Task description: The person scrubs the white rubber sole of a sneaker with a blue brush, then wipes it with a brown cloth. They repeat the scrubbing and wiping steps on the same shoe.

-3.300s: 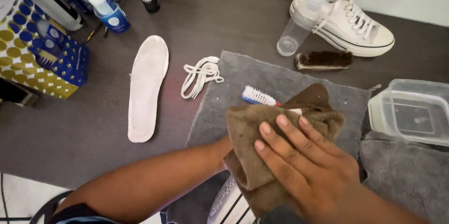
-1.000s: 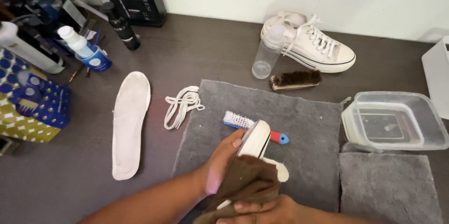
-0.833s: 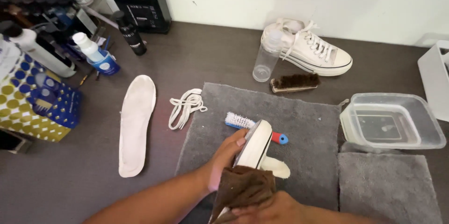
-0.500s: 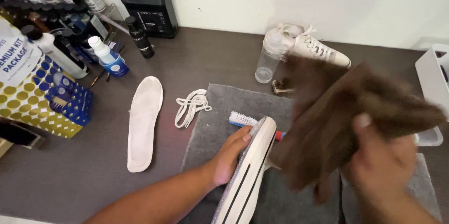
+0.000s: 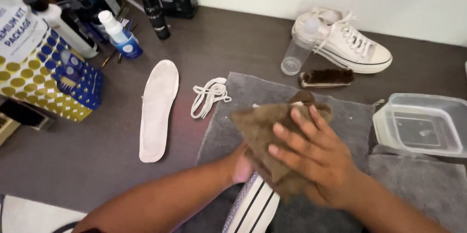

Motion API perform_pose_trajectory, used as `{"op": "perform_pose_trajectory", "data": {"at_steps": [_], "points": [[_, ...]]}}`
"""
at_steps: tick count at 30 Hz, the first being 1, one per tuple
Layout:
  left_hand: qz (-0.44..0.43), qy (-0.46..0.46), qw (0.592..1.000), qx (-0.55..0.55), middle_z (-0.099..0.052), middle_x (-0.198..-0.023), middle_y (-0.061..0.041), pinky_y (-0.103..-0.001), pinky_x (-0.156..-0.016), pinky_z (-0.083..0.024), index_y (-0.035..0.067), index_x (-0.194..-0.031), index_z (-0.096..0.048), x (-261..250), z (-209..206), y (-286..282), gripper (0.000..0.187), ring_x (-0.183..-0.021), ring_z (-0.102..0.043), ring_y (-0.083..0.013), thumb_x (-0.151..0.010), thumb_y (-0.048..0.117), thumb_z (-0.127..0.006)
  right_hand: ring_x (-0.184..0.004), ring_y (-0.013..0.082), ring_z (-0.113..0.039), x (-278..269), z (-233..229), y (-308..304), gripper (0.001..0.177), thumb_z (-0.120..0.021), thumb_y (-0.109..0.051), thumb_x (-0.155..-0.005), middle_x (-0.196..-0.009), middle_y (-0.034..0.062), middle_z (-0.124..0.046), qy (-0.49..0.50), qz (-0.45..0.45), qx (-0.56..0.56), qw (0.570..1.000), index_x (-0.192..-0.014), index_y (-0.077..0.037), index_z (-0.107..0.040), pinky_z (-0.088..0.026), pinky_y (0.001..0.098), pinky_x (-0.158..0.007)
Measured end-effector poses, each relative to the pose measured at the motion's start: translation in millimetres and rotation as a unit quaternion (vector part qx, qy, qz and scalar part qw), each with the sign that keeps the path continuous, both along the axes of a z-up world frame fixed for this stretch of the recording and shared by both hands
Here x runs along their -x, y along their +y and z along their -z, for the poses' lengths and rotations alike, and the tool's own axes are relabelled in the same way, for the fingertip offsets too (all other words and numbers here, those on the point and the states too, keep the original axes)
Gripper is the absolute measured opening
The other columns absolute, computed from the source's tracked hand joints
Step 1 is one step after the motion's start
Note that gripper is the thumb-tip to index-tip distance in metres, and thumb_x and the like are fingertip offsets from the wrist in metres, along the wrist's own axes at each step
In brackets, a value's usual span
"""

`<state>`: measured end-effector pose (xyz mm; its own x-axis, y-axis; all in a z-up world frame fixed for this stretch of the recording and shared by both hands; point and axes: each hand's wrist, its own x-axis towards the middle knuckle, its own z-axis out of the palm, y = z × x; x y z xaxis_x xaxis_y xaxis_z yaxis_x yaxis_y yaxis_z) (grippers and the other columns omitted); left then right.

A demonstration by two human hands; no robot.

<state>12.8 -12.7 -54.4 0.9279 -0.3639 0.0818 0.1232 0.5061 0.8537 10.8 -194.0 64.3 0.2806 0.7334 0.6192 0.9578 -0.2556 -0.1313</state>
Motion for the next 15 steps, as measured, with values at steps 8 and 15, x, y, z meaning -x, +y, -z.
{"op": "perform_pose_trajectory", "data": {"at_steps": [8,15], "points": [[0.007,0.113,0.993,0.011,-0.057,-0.107,-0.007,-0.031,-0.087,-0.044,0.006,-0.121,-0.052,3,-25,8,0.030,-0.097,-0.055,-0.0152,-0.103,0.030,-0.055,-0.149,0.0102,-0.045,37,17,5,0.038,-0.039,-0.031,-0.116,-0.160,-0.0106,-0.050,-0.061,-0.174,0.150,0.971,-0.152,-0.030,-0.053,-0.020,0.0417,-0.127],[0.014,0.056,0.998,-0.038,-0.055,-0.093,0.001,-0.028,-0.077,-0.044,0.011,-0.105,-0.057,9,-42,13,0.029,-0.085,-0.053,-0.0105,-0.102,0.040,-0.056,-0.147,0.0133,-0.038,53,32,7,0.037,-0.032,-0.017,-0.116,-0.159,0.0017,-0.043,0.296,-0.323,0.204,0.876,-0.148,-0.005,-0.046,-0.025,0.0374,-0.127]]}}
